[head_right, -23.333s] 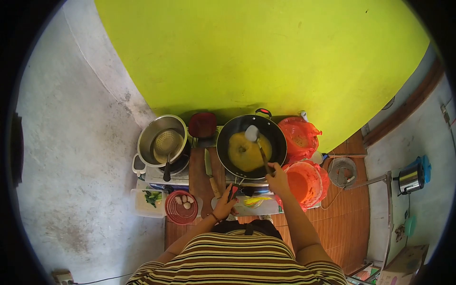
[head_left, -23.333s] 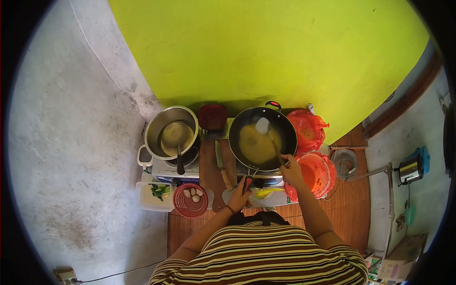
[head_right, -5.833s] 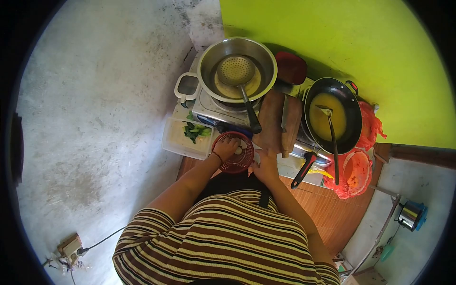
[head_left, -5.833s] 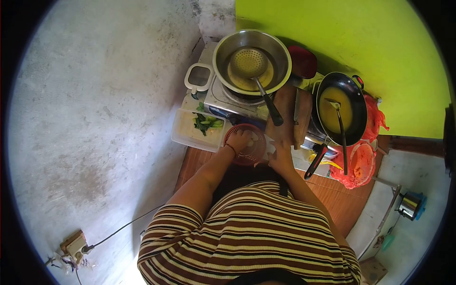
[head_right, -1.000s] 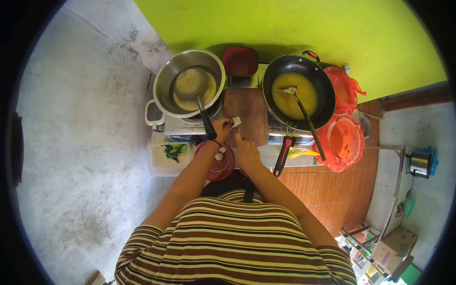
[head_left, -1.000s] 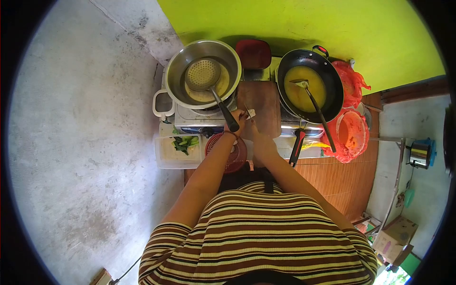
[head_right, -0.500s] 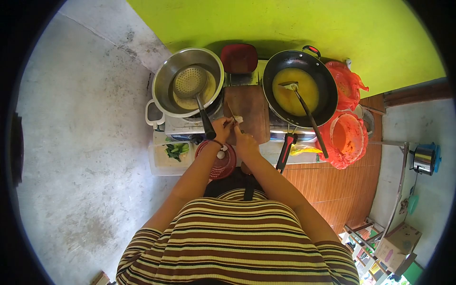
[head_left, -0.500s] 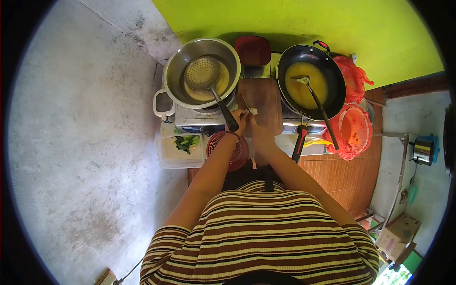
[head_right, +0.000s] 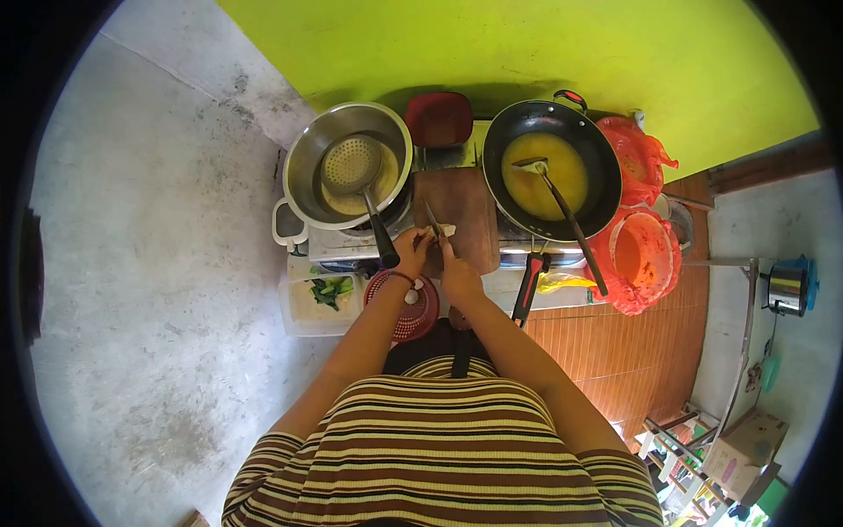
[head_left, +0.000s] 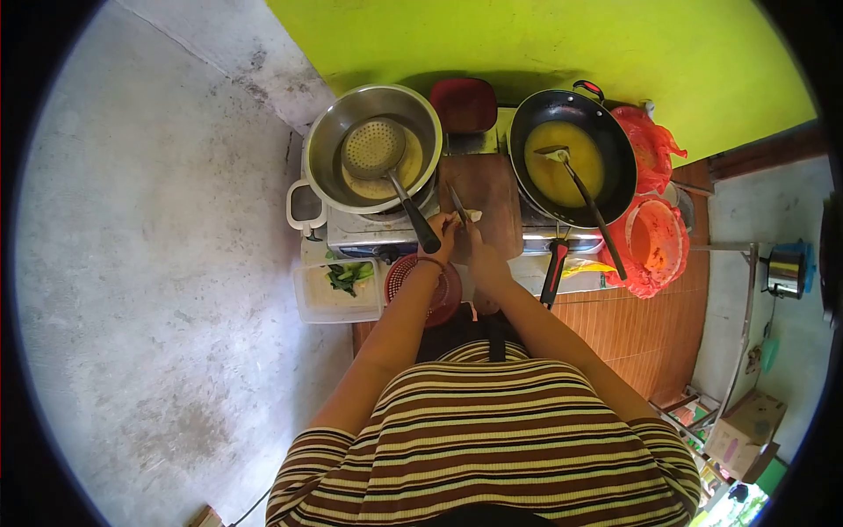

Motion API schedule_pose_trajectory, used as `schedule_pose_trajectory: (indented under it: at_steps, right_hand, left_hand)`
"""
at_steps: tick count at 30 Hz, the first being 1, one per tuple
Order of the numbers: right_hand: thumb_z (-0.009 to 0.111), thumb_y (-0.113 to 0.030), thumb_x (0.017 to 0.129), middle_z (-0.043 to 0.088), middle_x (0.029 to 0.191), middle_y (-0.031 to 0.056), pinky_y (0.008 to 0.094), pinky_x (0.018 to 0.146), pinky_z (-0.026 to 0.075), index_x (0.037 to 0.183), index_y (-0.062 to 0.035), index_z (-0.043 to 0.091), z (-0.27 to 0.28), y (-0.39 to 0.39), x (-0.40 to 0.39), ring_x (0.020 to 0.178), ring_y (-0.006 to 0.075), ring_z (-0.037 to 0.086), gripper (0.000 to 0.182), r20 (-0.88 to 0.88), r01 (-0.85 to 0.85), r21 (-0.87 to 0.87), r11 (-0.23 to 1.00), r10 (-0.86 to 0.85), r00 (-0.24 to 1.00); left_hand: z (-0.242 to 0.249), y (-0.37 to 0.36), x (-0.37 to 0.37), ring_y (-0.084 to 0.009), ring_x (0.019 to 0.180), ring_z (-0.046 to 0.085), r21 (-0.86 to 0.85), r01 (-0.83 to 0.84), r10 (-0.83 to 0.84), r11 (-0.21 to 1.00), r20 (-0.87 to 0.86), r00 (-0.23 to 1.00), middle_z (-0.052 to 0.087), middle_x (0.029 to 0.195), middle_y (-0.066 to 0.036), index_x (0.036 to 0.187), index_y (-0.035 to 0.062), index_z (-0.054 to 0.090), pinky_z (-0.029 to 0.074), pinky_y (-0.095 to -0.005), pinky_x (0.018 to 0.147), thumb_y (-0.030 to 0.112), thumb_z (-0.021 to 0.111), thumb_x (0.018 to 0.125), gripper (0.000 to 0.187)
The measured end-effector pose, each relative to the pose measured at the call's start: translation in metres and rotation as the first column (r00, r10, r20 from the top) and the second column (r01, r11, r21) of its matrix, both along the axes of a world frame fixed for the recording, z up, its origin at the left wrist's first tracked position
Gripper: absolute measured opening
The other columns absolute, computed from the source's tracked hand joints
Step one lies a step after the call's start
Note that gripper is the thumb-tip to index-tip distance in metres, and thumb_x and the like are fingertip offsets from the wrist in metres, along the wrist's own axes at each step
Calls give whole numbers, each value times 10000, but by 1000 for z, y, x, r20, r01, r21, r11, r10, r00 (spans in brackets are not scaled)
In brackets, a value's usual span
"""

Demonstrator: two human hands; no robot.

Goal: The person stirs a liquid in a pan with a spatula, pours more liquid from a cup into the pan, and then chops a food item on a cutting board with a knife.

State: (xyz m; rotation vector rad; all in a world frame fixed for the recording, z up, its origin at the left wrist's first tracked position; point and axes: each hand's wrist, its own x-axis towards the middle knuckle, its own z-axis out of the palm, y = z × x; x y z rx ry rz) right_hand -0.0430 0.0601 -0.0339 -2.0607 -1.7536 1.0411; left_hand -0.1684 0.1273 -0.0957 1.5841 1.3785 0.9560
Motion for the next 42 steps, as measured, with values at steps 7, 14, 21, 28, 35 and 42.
schedule_pose_trajectory:
  at_steps: [7, 14, 21, 28, 35, 42]
  right_hand:
    - [439, -71, 838, 539, 1001, 357, 498, 780, 488, 1450, -204, 106, 27, -20, -9, 904, 447, 600, 709, 101, -25, -153, 988, 41, 994]
    - [444, -91, 850, 510, 1052, 366, 455, 710, 525, 1462, -221, 30, 32, -37, -10, 842, 421, 624, 750, 242, -87, -186, 979, 131, 961]
    - [467, -73, 818, 552, 1002, 332, 476, 713, 513, 1458, -184, 60, 58, -33, -9, 807, 423, 626, 767, 174, -90, -145, 985, 115, 978]
    - [497, -32, 769, 579, 955, 308, 495, 726, 494, 1435, -121, 132, 95, -40, -7, 821, 442, 611, 764, 178, 30, -90, 996, -13, 984]
    - [523, -65, 761, 596, 888, 300, 490, 704, 499, 1408, -90, 190, 100, -41, 4, 794, 425, 619, 728, 219, -93, -195, 976, 136, 966]
    - [561, -95, 752, 625, 825, 262, 473, 686, 514, 1386, -70, 236, 103, -37, 21, 790, 396, 637, 712, 277, -91, -145, 985, 129, 952]
  left_hand:
    - [18, -3, 3, -266, 788, 637, -36, 5, -5, 999, -13, 1000, 630, 868, -176, 924, -28, 605, 489, -322, 723, 22, 604, 817, 118]
    - [6, -4, 1, -296, 829, 622, 91, 1, 6, 996, -69, 998, 618, 893, -183, 937, -14, 597, 485, -355, 749, 26, 605, 813, 131]
    - [19, -12, 2, -306, 809, 600, -29, 5, -6, 1000, -19, 1000, 592, 890, -163, 931, -1, 588, 481, -360, 745, 64, 628, 793, 158]
    - [29, -22, -8, -266, 825, 599, 40, 55, -46, 998, -207, 977, 565, 960, -142, 1012, 28, 578, 487, -338, 748, 158, 676, 764, 297]
    - [18, -11, -1, -237, 786, 588, -75, 95, -102, 993, -90, 991, 531, 991, -133, 1046, 36, 585, 488, -320, 745, 101, 701, 740, 334]
    - [15, 4, 15, -218, 747, 633, 39, 30, -19, 999, -252, 968, 564, 948, -130, 1025, 32, 611, 527, -285, 676, 12, 661, 730, 300]
